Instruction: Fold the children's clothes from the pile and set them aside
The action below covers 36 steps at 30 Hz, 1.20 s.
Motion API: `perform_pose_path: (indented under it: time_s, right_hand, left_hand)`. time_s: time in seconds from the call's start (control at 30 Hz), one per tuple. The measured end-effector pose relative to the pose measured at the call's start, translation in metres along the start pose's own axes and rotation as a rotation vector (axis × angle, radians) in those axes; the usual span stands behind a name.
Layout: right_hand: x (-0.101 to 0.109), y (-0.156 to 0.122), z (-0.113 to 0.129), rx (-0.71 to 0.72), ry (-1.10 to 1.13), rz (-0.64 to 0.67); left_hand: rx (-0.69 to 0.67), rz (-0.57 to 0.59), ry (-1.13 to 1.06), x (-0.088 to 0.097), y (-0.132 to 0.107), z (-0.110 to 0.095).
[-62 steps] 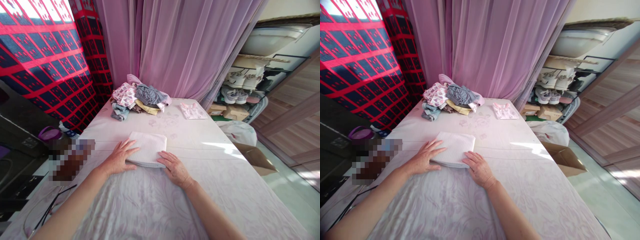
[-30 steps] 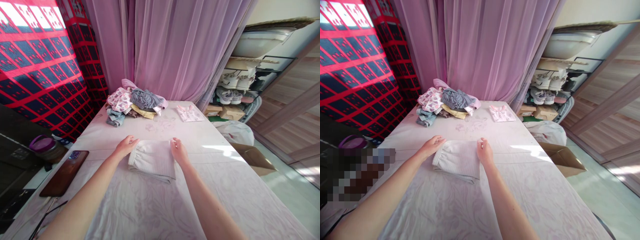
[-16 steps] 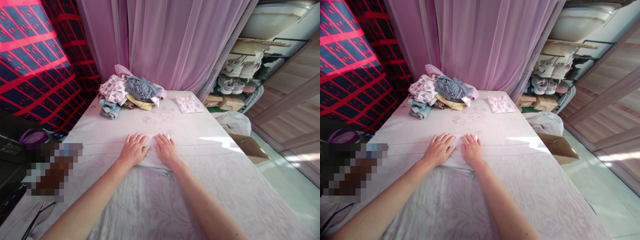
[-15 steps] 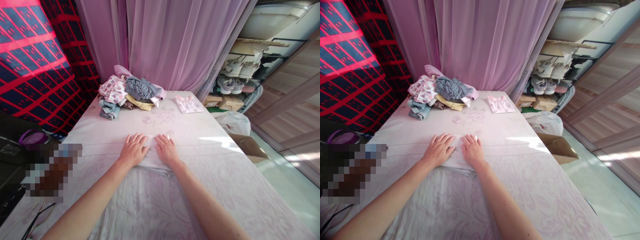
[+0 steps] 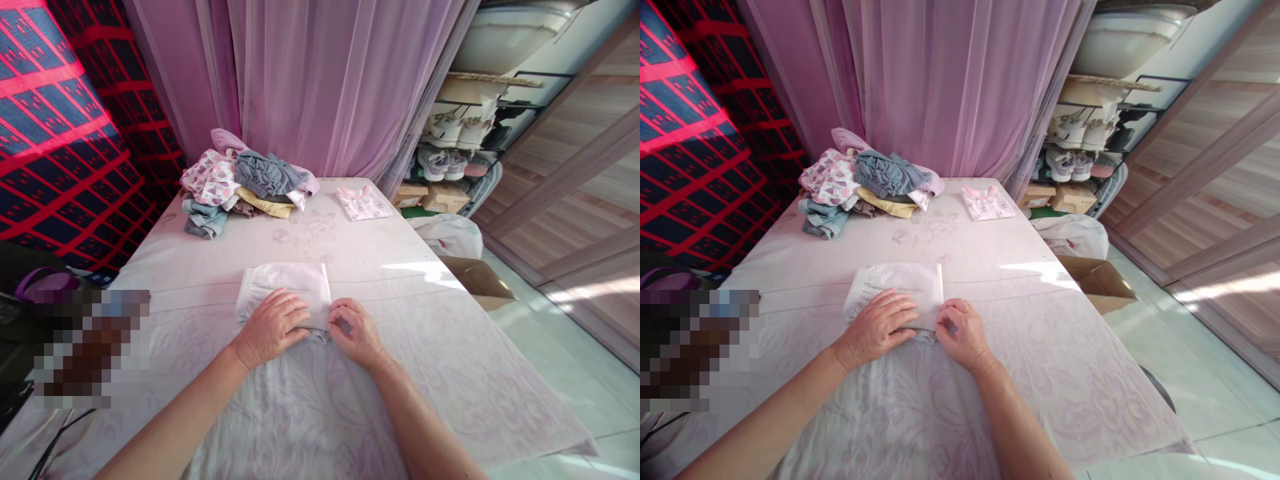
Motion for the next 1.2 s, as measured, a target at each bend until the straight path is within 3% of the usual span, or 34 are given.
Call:
perform_pose_path:
  time_s: [0.13,0.33,0.43,0.73,1.2]
  right_hand:
    - [-0.002,0.001,0.0,0.038,-0.043,0.078]
    - [-0.001,-0.003,0.014,0.105,-0.156,0.048]
    - [-0.005,-0.003,0.023,0.112,-0.25,0.1]
    - [-0.018,-0.009,0.031,0.241,-0.369,0.211]
    - [-0.003,-0.018,0.032,0.311,-0.256,0.094]
  left_hand:
    - [0.036,0.007,-0.071,-0.009,0.003,-0.005]
    - [0.091,-0.021,-0.139,-0.011,0.003,0.004]
    - [0.109,-0.05,-0.154,-0.012,0.002,0.005]
    - [0.088,-0.035,-0.172,-0.017,-0.002,0.009]
    - [0.096,0.015,-0.157,-0.017,-0.002,0.006]
Point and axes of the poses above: each hand's wrist, its own y-axis towards the middle knuckle, its own x-axis out of the back of the hand, z = x × y, the point moved 6 cm from there along y, towards the middle knuckle, and after that the axes turned 1 degree about x, right-handed, at the moved point
